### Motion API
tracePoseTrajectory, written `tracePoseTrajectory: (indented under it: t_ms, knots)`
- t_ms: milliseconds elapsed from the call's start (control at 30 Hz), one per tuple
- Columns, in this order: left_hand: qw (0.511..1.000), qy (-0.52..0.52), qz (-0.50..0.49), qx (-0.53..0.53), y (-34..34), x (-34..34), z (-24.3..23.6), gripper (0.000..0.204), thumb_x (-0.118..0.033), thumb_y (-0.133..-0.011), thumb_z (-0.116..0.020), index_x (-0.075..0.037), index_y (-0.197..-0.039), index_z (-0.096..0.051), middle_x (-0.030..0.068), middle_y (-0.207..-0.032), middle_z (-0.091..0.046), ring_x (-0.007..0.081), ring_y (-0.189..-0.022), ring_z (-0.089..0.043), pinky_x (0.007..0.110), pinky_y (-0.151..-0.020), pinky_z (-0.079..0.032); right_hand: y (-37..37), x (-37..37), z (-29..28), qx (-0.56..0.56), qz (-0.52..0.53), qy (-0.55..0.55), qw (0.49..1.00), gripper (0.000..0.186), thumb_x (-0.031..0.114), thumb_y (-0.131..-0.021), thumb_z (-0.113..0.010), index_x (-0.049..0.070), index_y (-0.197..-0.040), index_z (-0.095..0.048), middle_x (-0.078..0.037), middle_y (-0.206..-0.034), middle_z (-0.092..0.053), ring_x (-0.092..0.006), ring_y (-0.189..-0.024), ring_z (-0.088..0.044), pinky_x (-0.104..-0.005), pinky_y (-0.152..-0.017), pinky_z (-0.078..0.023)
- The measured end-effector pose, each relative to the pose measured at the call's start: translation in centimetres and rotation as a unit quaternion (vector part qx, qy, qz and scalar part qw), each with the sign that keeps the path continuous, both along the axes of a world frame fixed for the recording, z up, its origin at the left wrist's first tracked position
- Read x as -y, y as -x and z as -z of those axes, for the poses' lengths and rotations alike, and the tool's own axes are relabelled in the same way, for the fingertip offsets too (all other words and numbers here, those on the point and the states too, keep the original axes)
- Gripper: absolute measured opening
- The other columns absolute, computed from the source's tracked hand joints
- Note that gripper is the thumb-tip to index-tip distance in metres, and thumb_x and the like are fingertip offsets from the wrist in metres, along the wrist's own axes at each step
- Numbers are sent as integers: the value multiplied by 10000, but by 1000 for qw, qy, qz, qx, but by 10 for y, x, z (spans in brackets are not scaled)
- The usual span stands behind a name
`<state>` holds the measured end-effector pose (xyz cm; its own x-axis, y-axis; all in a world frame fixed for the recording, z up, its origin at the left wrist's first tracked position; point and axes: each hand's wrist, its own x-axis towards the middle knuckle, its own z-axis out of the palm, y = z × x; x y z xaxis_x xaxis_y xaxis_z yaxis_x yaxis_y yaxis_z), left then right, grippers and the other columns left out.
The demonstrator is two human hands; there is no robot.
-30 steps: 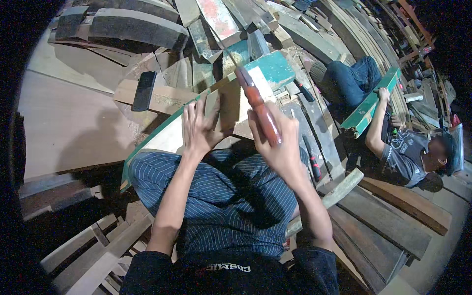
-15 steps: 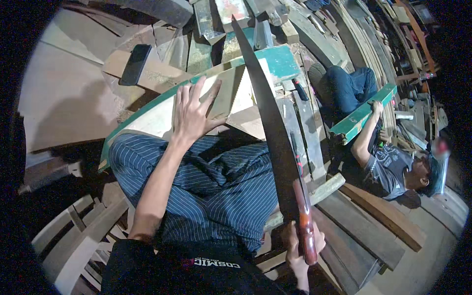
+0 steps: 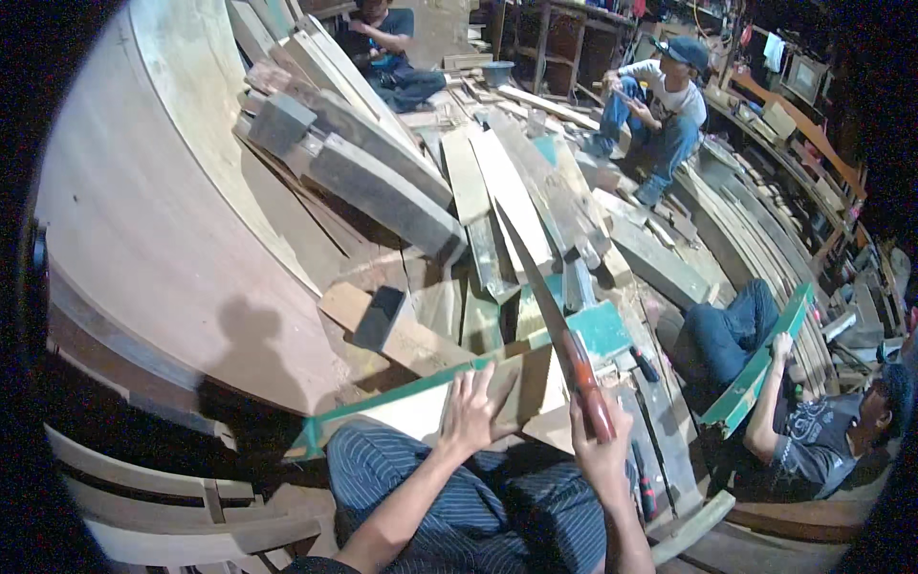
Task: The person cuts a wooden board with a hand saw while holding the wood with one hand.
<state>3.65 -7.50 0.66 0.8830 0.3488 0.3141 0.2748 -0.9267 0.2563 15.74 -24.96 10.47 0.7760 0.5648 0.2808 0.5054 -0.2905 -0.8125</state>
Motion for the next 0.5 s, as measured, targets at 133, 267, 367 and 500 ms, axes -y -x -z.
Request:
tracePoseTrajectory:
  t_ms: [133, 267, 367, 500]
  knots:
    - [1000, -29, 2, 6, 3, -6, -8, 931, -572, -790, -684, -167, -1554, -340, 222, -1464, -419, 412, -1226, -454, 519, -1071, -351, 10, 10, 13, -18, 2, -7, 1000, 176, 64, -888, -675, -41, -1027, -651, -178, -723, -608, -175, -588, -557, -347, -572, -464]
    - [999, -50, 5, -2, -2, -8, -6, 937, -551, -775, -716, -161, -1546, -355, 208, -1467, -411, 406, -1224, -458, 526, -1052, -371, 8, 10, 22, -55, 14, -48, 997, 170, 53, -896, -663, -49, -1032, -650, -167, -729, -616, -161, -608, -541, -335, -587, -465]
    - [999, -52, -9, 14, -5, -9, 2, 936, -647, -738, -691, -230, -1526, -406, 188, -1428, -436, 390, -1210, -445, 534, -1053, -355, 6, 7, 23, -71, 10, -61, 996, 167, 56, -896, -662, -46, -1027, -648, -156, -721, -599, -154, -610, -521, -326, -594, -463]
    - [999, -28, -5, 38, -2, -3, -5, 940, -621, -721, -725, -209, -1512, -429, 180, -1413, -443, 385, -1213, -449, 535, -1052, -356, 6, 16, 25, -53, 7, -45, 998, 173, 69, -896, -664, -43, -1026, -643, -150, -703, -574, -141, -605, -487, -321, -575, -444]
